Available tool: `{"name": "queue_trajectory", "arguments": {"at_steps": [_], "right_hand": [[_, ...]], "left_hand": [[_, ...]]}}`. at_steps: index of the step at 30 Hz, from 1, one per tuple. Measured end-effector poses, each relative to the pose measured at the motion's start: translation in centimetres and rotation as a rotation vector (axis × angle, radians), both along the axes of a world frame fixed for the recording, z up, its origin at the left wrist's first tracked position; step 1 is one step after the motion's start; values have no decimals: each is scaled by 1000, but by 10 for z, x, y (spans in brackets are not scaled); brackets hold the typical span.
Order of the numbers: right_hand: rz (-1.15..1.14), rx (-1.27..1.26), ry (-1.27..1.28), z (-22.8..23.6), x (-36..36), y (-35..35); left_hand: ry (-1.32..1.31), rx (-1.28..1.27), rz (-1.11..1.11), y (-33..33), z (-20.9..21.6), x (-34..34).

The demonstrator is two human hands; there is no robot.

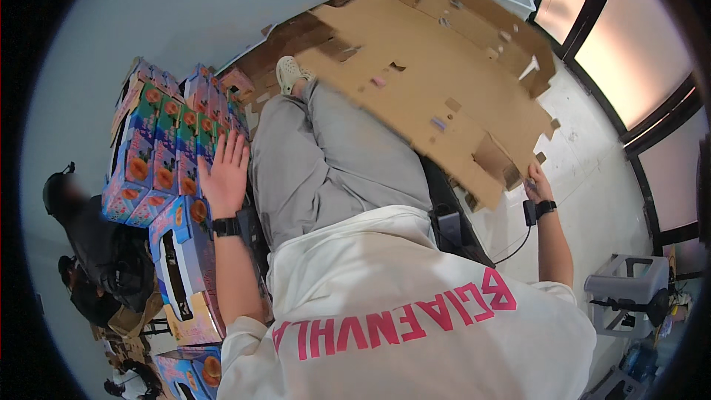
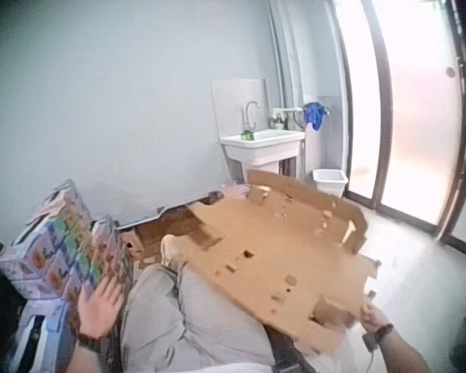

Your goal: The recorder sits on the floor and assembles cardboard fruit boxes by folding precut cardboard panels.

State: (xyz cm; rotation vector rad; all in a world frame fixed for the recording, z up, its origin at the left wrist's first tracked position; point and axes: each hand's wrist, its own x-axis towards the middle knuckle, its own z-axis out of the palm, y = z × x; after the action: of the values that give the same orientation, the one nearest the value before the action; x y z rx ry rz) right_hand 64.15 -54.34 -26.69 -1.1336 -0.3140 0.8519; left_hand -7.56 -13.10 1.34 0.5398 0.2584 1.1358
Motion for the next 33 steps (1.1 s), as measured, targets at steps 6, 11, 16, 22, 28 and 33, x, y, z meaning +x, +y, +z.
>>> {"name": "queue_trajectory", "arguments": {"at_steps": [6,11,16,22,28,33], "right_hand": [[-42,-205,135,-89,-15,-5],[-222,-262,178,-103,-35,26],[16,-46,239,-102,-64,58],[-224,-53,278,-96,-94,71],[-44,85,202,-69,-121,103],[-342,39,236,-53,-123,128]], "left_hand": [[34,-138,99,-9,-43,-46],[69,-122,70,-15,-51,-48],[39,-65,-28,-19,-60,-36],[65,-65,2,-20,-72,-38],[111,-121,56,-25,-84,-49],[41,-81,23,-24,-87,-49]]}}
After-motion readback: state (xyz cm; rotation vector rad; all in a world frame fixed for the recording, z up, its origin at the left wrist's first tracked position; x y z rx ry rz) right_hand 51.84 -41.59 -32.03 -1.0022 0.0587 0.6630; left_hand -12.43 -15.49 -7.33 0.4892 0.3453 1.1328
